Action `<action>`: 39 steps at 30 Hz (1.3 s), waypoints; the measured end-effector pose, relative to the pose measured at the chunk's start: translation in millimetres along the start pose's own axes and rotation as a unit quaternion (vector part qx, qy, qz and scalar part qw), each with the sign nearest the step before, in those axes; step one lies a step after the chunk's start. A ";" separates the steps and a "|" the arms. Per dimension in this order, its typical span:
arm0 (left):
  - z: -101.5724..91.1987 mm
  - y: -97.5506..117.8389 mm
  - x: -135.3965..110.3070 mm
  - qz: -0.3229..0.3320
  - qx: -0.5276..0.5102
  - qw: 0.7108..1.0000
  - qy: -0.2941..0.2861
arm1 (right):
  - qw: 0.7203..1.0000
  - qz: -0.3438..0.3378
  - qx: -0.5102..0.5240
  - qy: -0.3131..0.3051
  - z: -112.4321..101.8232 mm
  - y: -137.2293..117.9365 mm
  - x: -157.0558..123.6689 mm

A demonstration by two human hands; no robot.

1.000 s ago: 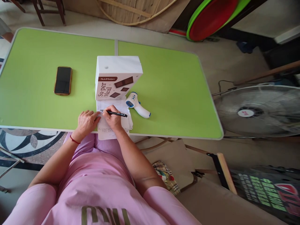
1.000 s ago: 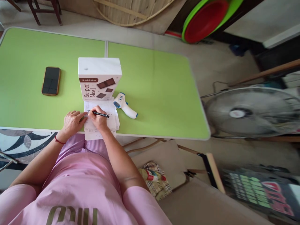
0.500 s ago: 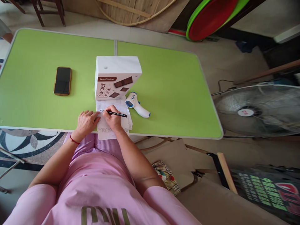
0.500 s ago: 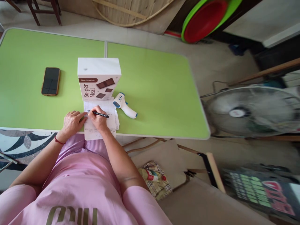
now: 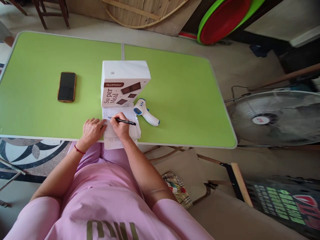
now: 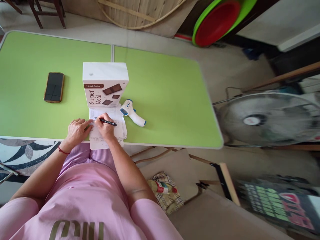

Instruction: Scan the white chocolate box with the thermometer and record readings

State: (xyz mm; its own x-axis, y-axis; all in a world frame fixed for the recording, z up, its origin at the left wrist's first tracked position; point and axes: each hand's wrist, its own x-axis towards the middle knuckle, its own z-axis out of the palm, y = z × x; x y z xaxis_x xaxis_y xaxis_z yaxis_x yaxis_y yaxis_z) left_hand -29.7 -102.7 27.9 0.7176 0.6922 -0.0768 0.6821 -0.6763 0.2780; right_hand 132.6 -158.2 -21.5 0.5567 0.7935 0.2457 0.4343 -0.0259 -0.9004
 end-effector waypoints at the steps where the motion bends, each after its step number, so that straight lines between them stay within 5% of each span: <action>1: 0.3 -0.2 0.0 0.001 -0.002 1.000 0.003 | 1.000 0.002 -0.002 -0.003 -0.1 -0.3 0.1; 30: 1.2 -1.4 -0.2 0.003 -0.006 1.000 0.007 | 1.000 -0.012 0.000 -0.007 -0.2 2.3 0.6; 39: -0.4 -0.4 -0.8 -0.001 -0.009 1.000 0.003 | 0.997 -0.021 0.045 0.065 -3.1 -2.9 0.3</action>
State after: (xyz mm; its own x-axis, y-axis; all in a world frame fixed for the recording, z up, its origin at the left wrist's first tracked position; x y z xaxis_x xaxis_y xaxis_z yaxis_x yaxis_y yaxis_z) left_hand -30.6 -102.8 28.2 0.7150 0.6954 -0.0721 0.6812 -0.6698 0.2956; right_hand 133.6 -159.8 -17.7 0.6300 0.7065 0.3224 0.3964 0.0645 -0.9158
